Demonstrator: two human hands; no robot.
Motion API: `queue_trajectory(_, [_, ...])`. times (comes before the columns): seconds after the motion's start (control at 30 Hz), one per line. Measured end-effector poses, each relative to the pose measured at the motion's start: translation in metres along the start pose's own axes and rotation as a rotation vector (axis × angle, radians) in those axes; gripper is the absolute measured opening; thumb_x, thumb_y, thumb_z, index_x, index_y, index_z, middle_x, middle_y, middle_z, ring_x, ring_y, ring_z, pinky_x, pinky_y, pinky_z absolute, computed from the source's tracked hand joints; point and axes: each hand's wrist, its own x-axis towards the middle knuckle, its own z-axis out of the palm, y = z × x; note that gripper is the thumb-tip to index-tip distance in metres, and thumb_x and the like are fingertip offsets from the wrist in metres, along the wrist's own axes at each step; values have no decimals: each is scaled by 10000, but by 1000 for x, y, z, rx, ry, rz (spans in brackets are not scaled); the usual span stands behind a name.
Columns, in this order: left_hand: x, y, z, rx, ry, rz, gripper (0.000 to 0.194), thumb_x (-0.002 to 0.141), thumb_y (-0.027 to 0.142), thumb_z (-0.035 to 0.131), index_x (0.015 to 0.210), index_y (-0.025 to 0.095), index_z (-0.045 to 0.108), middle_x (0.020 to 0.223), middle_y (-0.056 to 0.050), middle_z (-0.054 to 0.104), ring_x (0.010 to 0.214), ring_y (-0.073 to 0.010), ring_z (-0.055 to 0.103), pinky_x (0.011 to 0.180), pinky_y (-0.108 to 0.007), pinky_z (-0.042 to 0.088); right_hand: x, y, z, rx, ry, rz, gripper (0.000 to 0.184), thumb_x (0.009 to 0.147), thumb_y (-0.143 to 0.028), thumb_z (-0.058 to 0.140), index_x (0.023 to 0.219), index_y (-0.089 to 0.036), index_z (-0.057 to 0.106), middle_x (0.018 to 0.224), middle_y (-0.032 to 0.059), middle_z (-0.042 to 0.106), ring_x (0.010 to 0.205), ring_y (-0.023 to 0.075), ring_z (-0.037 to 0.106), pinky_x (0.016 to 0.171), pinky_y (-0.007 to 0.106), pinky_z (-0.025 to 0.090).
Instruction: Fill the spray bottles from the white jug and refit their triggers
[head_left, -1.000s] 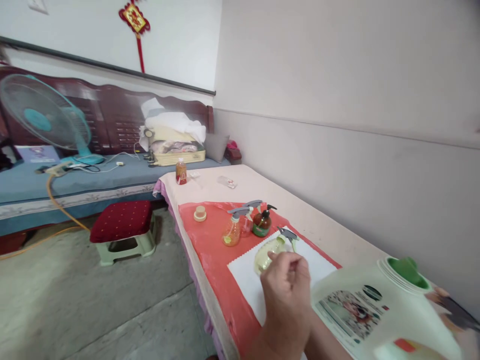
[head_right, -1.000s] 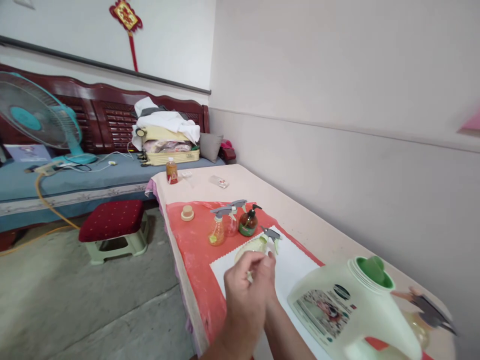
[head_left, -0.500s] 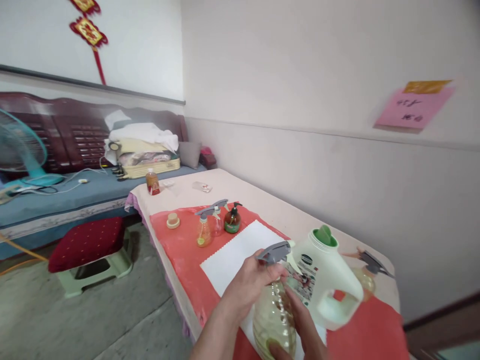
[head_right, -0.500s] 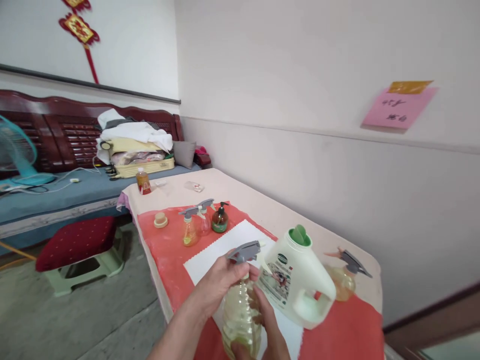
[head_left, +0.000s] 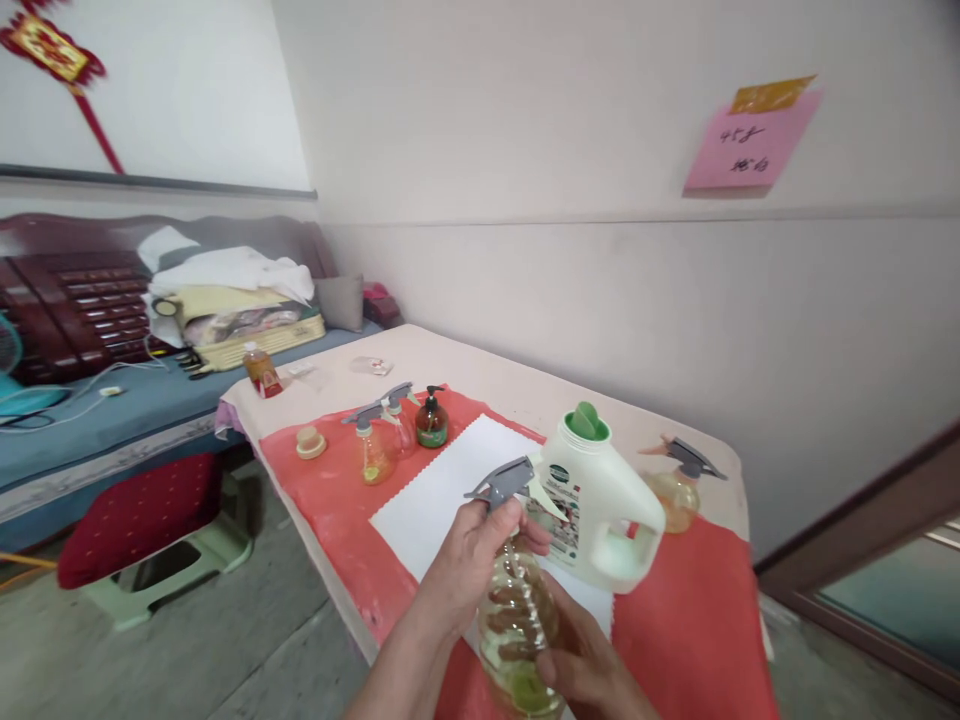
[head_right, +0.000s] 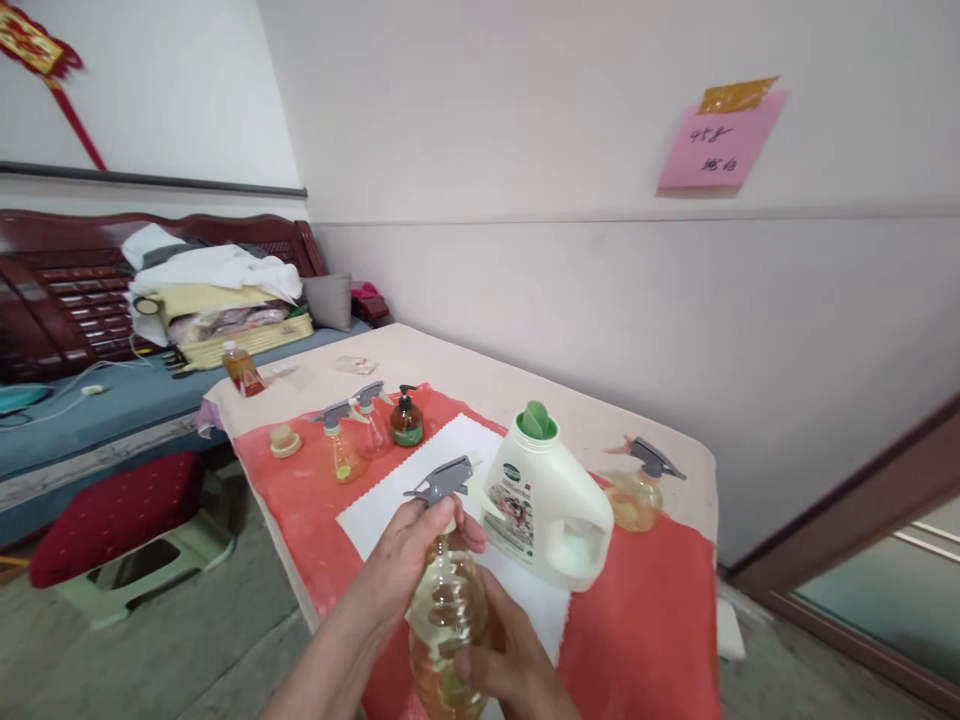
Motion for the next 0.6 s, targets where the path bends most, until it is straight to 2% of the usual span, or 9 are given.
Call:
queue_trajectory(0.03, [0,-1,1,6,27,-5,423,843,543,572,862,131,663,861,-114,716,814,-229,660,725,-316,505,-2,-2,2,-35,35,-10,818,571,-616,765,1249,-212,550,1186,116,632,1097,346,578,905,451,464])
queue_trajectory(0.17, [1,-3,4,190,120,36,463,860,562,528,808,132,692,842,-108,718,815,-230,658,764,-317,484,-11,1,13,-349,363,-72,711,658,-409,741,1293,-231,476,1211,108,615,1074,292,587,921,411,465])
queue_trajectory(0.23, [2,-4,4,279,134,79,471,871,552,516,788,130,707,836,-105,717,822,-225,655,803,-315,469,-13,3,15,-461,440,-81,714,665,-361,733,1307,-239,446,1214,100,610,1056,275,594,922,392,471])
queue_trajectory(0.27, [2,-3,4,286,142,85,469,873,547,515,786,129,708,831,-104,716,818,-223,654,804,-314,467,-14,3,14,-465,429,-83,732,666,-371,739,1318,-244,432,1228,99,602,1067,274,591,930,390,470])
queue_trajectory(0.33, [3,-3,3,234,155,59,459,869,544,525,785,127,697,824,-105,714,797,-217,651,777,-310,472,-14,-5,9,-398,321,-65,749,685,-433,748,1337,-257,425,1279,104,577,1136,287,562,961,406,456])
queue_trajectory(0.4, [2,-1,2,113,131,18,421,857,533,551,798,133,668,829,-105,713,769,-214,653,718,-304,480,-14,-19,2,-264,194,-20,667,734,-519,712,1306,-263,486,1305,112,568,1191,307,532,987,437,434])
queue_trajectory(0.5, [0,-1,1,-114,-26,-21,332,859,483,570,814,156,613,833,-98,714,738,-207,662,681,-296,484,-15,-38,-1,-11,103,50,567,786,-586,633,1251,-267,573,1276,110,596,1183,323,540,989,478,417])
queue_trajectory(0.6, [-3,-2,4,-236,-172,-36,298,877,442,551,801,157,590,791,-98,709,706,-200,668,686,-296,490,-17,-41,4,169,79,71,591,758,-596,642,1251,-274,594,1228,95,622,1168,328,548,977,482,421])
